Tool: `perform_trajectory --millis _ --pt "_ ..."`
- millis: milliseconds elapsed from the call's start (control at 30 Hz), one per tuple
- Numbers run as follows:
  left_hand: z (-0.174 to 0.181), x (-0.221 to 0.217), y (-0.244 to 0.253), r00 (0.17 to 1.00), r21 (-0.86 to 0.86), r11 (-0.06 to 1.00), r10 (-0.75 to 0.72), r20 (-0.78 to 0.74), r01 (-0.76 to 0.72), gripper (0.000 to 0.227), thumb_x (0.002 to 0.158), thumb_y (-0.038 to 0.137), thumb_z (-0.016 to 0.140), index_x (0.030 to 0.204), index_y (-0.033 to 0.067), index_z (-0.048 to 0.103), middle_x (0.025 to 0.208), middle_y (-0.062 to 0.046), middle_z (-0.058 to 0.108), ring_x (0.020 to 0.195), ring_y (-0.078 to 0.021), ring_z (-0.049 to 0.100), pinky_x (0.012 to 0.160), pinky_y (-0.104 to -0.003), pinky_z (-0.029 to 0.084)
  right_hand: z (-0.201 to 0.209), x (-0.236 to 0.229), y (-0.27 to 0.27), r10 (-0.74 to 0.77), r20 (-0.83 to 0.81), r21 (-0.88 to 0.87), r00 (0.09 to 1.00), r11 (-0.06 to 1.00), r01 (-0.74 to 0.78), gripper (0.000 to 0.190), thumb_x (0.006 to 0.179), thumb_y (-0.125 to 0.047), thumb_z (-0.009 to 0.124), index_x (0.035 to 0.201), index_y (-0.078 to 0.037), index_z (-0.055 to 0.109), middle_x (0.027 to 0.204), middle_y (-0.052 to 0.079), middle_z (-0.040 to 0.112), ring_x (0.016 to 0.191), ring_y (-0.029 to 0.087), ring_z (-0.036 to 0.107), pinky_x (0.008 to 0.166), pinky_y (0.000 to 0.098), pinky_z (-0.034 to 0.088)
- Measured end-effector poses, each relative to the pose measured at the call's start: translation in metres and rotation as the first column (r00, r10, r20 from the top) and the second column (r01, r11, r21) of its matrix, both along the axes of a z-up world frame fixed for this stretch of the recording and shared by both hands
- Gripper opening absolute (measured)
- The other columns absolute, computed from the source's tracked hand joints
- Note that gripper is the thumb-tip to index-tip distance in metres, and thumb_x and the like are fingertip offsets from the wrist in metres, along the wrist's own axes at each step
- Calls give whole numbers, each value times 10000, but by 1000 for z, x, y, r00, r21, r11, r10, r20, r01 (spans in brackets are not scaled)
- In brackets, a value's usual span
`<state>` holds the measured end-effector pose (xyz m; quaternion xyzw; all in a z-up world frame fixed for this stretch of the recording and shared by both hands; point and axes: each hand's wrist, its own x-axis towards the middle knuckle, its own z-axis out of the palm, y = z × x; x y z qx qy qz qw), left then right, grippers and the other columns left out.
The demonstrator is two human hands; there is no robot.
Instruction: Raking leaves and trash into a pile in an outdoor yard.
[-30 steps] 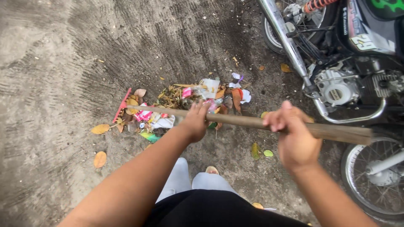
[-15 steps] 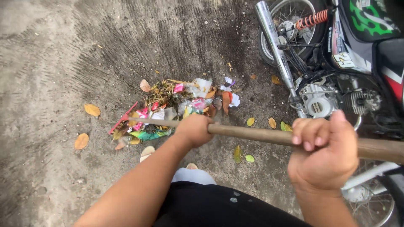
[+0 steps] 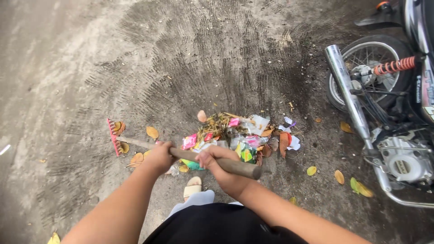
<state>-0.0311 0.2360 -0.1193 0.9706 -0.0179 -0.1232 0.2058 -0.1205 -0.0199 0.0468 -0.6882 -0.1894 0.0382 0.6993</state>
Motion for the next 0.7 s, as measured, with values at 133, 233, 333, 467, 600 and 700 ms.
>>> perform_trajectory --millis 133,233,333,467,600,700 --pt "-81 -8 -16 989 -227 974 30 142 3 618 829 106 772 1367 55 472 1499 -358 303 1413 -492 267 1110 -502 292 -19 -11 -17 -57 -61 11 996 998 58 310 1071 -184 551 827 -8 626 867 55 676 938 145 663 900 309 542" --pt "-82 -10 -70 996 -283 955 -83 43 92 653 849 73 764 1417 129 448 1576 -362 140 1447 -520 129 1153 -493 216 -12 -34 -52 -254 -182 -41 950 967 251 324 1062 -199 538 820 -10 642 859 49 681 861 155 613 864 313 523" --pt "-64 -31 -128 961 -295 917 -274 29 270 541 843 115 765 1325 130 521 1506 -276 382 1455 -476 261 1183 -493 265 -2 -63 -105 -406 -232 28 884 906 423 377 1081 -240 516 784 -26 604 819 44 634 913 171 650 919 333 531" --pt "-35 -57 -204 894 -381 813 -438 96 440 456 853 145 756 1262 117 558 1435 -294 478 1380 -445 420 1153 -482 352 55 -105 -184 -541 -287 -89 790 837 540 439 1077 -286 485 720 -53 589 744 63 606 897 219 663 991 385 509" --pt "25 -99 -248 867 -439 820 -473 -159 367 341 889 229 730 1178 117 587 1156 -174 682 1115 -376 633 984 -473 485 106 -138 -236 -636 -356 -46 685 744 667 434 1108 -229 447 693 -107 481 689 44 483 768 230 535 955 420 462" --pt "53 -113 -265 848 -462 799 -504 -165 385 302 904 314 741 1077 97 621 1032 -159 713 990 -358 686 891 -472 527 129 -145 -247 -667 -264 119 697 695 710 454 1143 -258 454 704 -148 420 651 15 402 692 187 423 881 373 420"
